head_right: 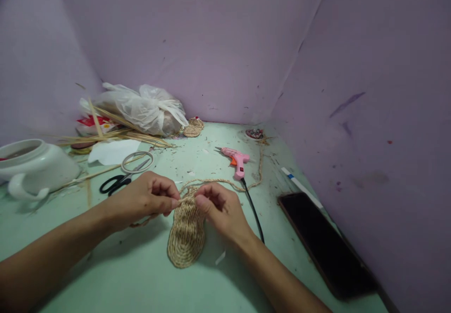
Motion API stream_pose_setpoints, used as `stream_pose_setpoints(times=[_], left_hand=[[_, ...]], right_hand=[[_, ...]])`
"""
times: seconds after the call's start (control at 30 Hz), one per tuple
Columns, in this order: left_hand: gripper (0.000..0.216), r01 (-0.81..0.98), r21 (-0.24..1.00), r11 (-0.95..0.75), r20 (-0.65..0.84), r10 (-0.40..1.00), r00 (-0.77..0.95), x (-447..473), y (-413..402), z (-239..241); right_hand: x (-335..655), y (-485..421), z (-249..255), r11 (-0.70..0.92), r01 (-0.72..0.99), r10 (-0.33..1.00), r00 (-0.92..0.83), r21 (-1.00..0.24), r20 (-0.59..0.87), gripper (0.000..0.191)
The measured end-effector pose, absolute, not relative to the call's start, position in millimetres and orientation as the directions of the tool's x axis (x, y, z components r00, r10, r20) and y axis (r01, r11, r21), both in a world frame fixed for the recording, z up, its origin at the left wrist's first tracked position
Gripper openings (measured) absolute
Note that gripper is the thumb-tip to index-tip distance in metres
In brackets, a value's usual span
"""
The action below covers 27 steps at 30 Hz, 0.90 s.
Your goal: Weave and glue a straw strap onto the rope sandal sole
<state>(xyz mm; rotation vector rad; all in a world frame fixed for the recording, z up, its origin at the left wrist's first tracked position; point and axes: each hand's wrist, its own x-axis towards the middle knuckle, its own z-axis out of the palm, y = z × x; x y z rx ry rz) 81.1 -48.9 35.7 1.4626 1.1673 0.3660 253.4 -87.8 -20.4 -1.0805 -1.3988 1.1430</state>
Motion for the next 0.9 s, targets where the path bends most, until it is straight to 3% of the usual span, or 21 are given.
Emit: stream_pose_setpoints(times=[0.17,0.27,0.37,0.53,0.7,0.83,0.9], left_hand=[[0.013,0.483,0.875,-0.028,-0.291,0.767,0.572,80.8,-52.0,29.8],[0.016,0.505,0.815,-0.283,-0.172,0.715,0.678,74.3,-50.8,33.6],[0.015,0.560,0.688,-0.462,-0.055,0.736,0.675,63.8,-44.0,41.1],[0.019,0.554,0.695,-0.459,0.020,0.782,0.623,47.1,-27.4,54.6],[0.023,0.550,0.659,-0.513,0.131,0.798,0.588,42.6,-21.2,56.3],[0.027,0.595,0.574,-0.562,0.123,0.778,0.616,44.4,-19.3,49.7],[0.027,0.593,0.562,-0.577,0.130,0.769,0.626,44.9,-18.3,47.7]], right_hand=[[247.9,-90.2,-16.7,0.200,0.145,0.975,-0.130,-0.969,0.182,0.012],[252.5,-86.7,-16.8,0.148,0.023,0.989,0.012,-0.989,0.149,0.014],[259.7,-82.1,-15.9,0.169,-0.098,0.972,0.184,-0.981,0.149,0.015],[265.8,-79.2,-12.3,0.199,-0.155,0.962,0.220,-0.968,0.162,0.013],[267.7,-78.4,-6.8,0.062,-0.022,0.982,0.182,-0.998,0.057,0.015],[276.1,-73.7,-1.7,-0.130,-0.265,0.971,0.161,-0.955,-0.177,0.022],[282.9,-70.4,-1.0,-0.116,-0.375,0.950,0.229,-0.920,-0.213,0.027]])
